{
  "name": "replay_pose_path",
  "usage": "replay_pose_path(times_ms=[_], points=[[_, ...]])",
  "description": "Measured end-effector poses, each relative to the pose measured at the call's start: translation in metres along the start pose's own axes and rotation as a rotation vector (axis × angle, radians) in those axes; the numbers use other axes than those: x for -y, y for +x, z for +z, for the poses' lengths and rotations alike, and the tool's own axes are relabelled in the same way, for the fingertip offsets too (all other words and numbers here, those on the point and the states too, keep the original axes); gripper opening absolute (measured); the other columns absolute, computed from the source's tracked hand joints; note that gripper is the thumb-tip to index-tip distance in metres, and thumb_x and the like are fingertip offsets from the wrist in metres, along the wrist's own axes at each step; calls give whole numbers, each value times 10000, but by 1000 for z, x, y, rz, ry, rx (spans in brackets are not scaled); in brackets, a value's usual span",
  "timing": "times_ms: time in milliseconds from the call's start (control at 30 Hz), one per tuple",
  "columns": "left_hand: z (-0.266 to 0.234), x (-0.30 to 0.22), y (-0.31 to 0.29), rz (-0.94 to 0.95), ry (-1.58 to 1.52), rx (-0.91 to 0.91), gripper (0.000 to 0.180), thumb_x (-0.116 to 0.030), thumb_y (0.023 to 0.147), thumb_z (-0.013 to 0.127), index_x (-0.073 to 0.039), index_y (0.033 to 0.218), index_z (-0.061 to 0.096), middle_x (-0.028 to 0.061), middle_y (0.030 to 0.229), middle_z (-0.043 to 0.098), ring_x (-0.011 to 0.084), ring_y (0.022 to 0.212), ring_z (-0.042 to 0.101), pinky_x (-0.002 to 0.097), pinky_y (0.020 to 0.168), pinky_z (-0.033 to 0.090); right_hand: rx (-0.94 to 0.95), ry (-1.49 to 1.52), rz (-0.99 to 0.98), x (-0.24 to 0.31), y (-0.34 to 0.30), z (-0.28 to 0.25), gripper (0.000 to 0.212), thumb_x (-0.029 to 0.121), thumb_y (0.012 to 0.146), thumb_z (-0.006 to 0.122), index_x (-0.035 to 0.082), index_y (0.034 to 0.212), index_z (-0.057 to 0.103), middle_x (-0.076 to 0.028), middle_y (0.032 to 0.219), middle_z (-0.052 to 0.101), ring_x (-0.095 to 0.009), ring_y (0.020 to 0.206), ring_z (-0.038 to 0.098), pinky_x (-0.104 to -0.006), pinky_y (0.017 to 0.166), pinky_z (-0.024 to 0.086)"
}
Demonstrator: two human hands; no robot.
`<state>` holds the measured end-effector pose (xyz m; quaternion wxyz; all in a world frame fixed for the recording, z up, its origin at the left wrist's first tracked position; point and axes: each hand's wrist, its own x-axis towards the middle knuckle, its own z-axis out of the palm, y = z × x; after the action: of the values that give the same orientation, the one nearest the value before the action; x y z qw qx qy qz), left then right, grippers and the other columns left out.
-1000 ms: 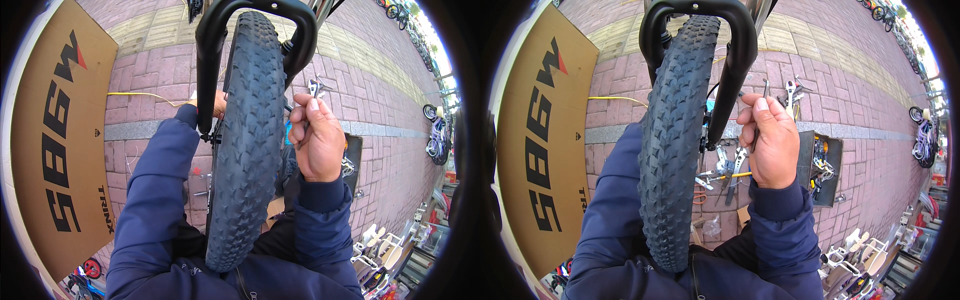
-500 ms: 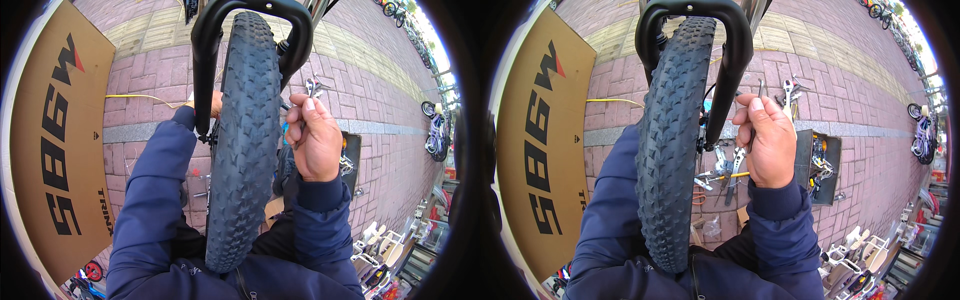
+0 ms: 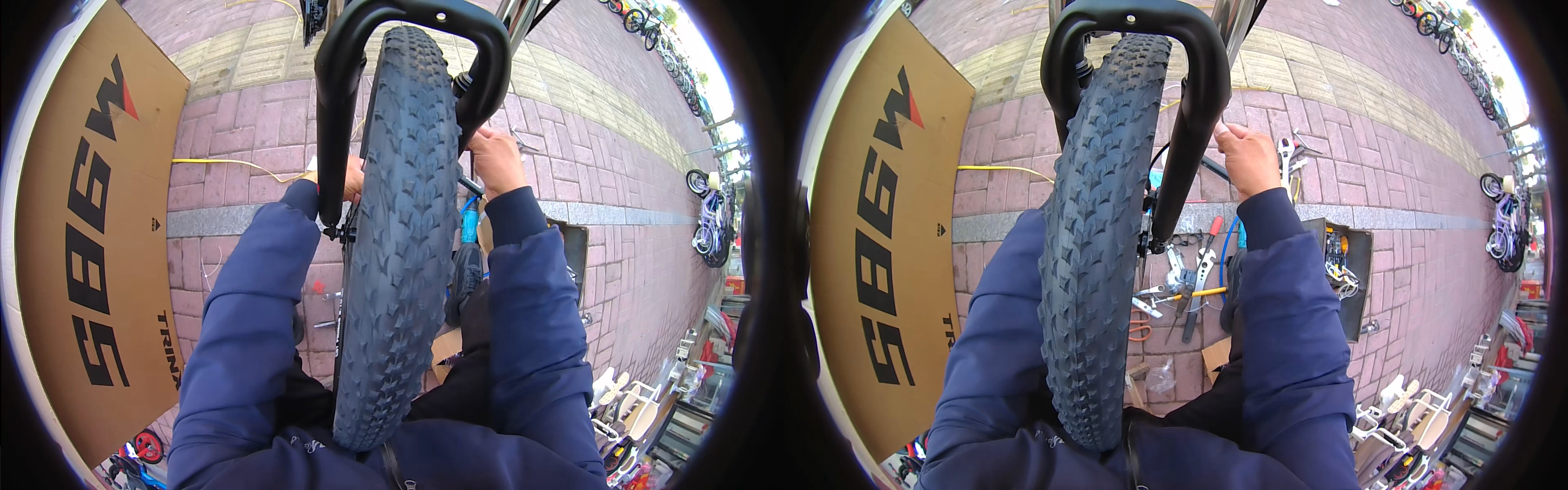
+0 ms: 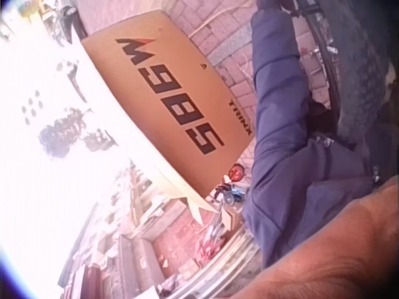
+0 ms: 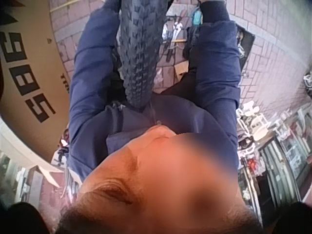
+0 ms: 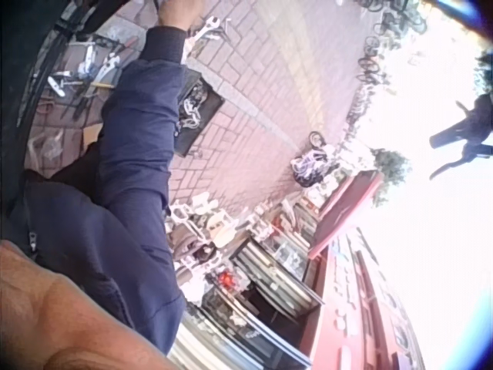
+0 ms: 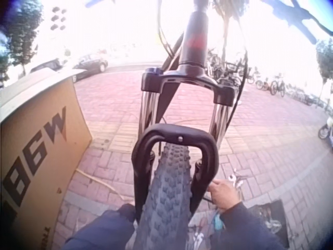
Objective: The person sits on the floor and adjusts the front disc brake caliper on a bicycle using a hex key. They tighten bolts, rotate the wheel to check alignment, and make repeated small adjustments to the brake assembly.
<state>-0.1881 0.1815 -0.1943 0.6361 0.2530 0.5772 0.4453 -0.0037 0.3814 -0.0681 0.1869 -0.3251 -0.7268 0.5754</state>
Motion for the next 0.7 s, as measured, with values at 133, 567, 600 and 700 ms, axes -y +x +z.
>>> replay_pose_path(times_ms=[133, 567, 600, 700], points=[[1, 0, 0, 1, -2, -8, 161, -143, 840, 785, -58, 922, 676, -9, 800, 646, 94, 676, 599, 245, 619, 505, 105, 150, -138, -28, 21, 18, 191, 123, 927, 636, -33, 977, 734, -35, 737, 656, -102, 669, 578, -284, 610, 454], [2, 1, 3, 9, -7, -5, 160, -154, 832, 799, -62, 893, 683, -21, 784, 637, 83, 659, 583, 239, 601, 488, 83, -144, -342, -49, 35, 33, 124, 95, 852, 648, -3, 911, 695, -190, 850, 708, -359, 841, 693, -380, 720, 531], [2, 1, 2, 10, -6, -6, 160, -155, 832, 801, -63, 890, 684, -22, 783, 636, 82, 658, 582, 238, 600, 487, 94, -133, -350, -53, 37, 34, 124, 96, 850, 649, 0, 914, 694, -189, 853, 709, -359, 843, 692, -381, 724, 531], [2, 1, 2, 12, -8, -11, 160, -157, 830, 804, -64, 884, 685, -24, 779, 634, 80, 654, 578, 237, 596, 483, 129, -89, -375, -61, 42, 38, 133, 100, 845, 659, 5, 931, 694, -182, 860, 711, -347, 838, 693, -378, 731, 528]])
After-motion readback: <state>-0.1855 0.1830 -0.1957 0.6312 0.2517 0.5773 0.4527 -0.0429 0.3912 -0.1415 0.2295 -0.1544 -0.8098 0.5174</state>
